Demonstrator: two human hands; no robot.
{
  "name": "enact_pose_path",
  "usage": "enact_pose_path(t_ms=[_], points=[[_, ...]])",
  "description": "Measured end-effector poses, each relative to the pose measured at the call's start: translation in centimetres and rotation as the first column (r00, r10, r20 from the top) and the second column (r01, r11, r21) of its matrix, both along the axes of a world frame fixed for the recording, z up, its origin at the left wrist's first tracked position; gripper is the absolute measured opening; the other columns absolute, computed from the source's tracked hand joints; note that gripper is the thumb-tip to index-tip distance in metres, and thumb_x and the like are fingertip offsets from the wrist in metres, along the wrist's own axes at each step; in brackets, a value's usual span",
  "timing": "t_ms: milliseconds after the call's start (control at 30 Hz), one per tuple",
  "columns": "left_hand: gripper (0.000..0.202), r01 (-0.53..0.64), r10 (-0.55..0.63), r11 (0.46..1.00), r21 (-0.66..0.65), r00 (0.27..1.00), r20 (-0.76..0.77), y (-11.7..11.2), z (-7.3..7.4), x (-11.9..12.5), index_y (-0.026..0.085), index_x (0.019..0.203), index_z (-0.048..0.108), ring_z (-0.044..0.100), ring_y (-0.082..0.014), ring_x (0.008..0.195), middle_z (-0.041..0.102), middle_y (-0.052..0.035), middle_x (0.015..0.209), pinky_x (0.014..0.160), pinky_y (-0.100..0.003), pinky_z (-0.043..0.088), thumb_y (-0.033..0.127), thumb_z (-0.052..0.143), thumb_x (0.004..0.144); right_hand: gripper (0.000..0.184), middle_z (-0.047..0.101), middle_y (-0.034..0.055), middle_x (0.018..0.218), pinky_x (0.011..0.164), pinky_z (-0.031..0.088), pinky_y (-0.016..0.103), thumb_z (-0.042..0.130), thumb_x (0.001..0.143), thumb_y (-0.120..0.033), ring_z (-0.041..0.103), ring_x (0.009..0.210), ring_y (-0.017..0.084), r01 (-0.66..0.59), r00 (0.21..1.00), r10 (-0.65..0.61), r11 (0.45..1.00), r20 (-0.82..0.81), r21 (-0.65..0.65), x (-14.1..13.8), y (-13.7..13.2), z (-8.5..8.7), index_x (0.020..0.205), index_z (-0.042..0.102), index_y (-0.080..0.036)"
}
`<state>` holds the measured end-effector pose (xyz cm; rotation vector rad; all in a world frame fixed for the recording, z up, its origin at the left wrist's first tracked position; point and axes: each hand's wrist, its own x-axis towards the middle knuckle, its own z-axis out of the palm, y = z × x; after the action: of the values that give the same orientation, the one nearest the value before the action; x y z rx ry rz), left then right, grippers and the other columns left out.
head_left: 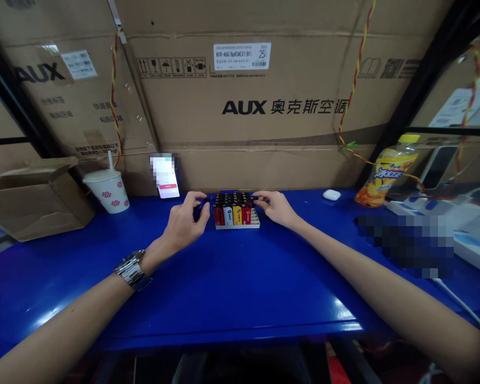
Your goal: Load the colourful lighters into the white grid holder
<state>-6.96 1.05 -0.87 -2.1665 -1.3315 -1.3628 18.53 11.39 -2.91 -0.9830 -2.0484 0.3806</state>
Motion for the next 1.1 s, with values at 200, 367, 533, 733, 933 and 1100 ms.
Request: enact_pose_path(t_ms=[200, 367, 533, 733, 933, 1100], points=[[0.014, 0.023, -0.023, 1.000, -0.019, 1.000, -0.002, 0.1, -0.1, 0.0, 0.016, 0.098, 0.051, 0.068, -0.0152, 0.060, 0.070, -0.0049, 0.071, 0.054, -0.026, 0.051, 0.022, 0.051, 0.086, 0.024, 0.067, 0.0061, 0.072, 0.061, 0.043, 0.031, 0.053, 0.085, -0.030, 0.057, 0.062, 0.018, 0.068, 0.998, -0.067, 0.992, -0.014, 0.105, 0.2, -0.6, 1.3, 0.096, 0.069, -0.016], [0.014, 0.026, -0.026, 0.999, -0.021, 1.000, -0.004, 0.1, -0.1, 0.0, 0.016, 0.099, 0.052, 0.067, -0.0146, 0.059, 0.069, -0.0043, 0.071, 0.054, -0.025, 0.051, 0.022, 0.051, 0.086, 0.025, 0.060, 0.0020, 0.061, 0.056, 0.038, 0.028, 0.049, 0.088, -0.033, 0.050, 0.055, 0.014, 0.012, 0.999, -0.014, 0.998, 0.040, 0.057, 0.2, -0.6, 1.2, 0.079, 0.065, -0.016], [0.014, 0.040, -0.041, 0.999, -0.024, 0.999, -0.021, 0.0, -0.2, 0.1, 0.016, 0.099, 0.052, 0.067, -0.0144, 0.059, 0.068, -0.0035, 0.070, 0.054, -0.024, 0.051, 0.021, 0.052, 0.086, 0.026, 0.062, 0.0031, 0.063, 0.058, 0.039, 0.028, 0.046, 0.090, -0.032, 0.055, 0.058, 0.015, -0.011, 0.997, 0.010, 1.000, 0.072, 0.022, -0.1, -0.3, 1.2, 0.079, 0.063, -0.016], [0.015, 0.056, -0.057, 0.998, -0.029, 0.998, -0.023, -0.2, -0.2, 0.3, 0.015, 0.100, 0.053, 0.067, -0.0143, 0.060, 0.068, -0.0035, 0.071, 0.055, -0.024, 0.051, 0.022, 0.052, 0.086, 0.028, 0.066, 0.0041, 0.072, 0.061, 0.040, 0.029, 0.046, 0.091, -0.034, 0.053, 0.060, 0.015, 0.000, 0.993, -0.008, 0.997, 0.118, 0.073, -0.2, -0.3, 1.2, 0.092, 0.066, -0.016], [0.015, 0.063, -0.064, 0.997, -0.044, 0.998, -0.029, -0.2, -0.2, 0.3, 0.016, 0.101, 0.052, 0.068, -0.0142, 0.064, 0.068, -0.0032, 0.072, 0.054, -0.022, 0.050, 0.023, 0.051, 0.087, 0.029, 0.066, 0.0058, 0.078, 0.065, 0.041, 0.030, 0.045, 0.090, -0.035, 0.055, 0.068, 0.017, -0.053, 0.993, 0.046, 0.997, 0.105, 0.062, 0.6, 0.3, 1.3, 0.089, 0.065, -0.015], [0.016, 0.046, -0.048, 0.998, -0.029, 0.997, -0.052, -0.1, -0.3, 0.3, 0.015, 0.101, 0.053, 0.066, -0.0141, 0.060, 0.066, -0.0034, 0.071, 0.054, -0.024, 0.049, 0.023, 0.050, 0.087, 0.030, 0.064, 0.0042, 0.070, 0.060, 0.041, 0.029, 0.042, 0.092, -0.032, 0.055, 0.061, 0.016, -0.076, 0.992, 0.077, 0.997, 0.099, -0.014, 0.8, 0.1, 1.5, 0.093, 0.065, -0.014]])
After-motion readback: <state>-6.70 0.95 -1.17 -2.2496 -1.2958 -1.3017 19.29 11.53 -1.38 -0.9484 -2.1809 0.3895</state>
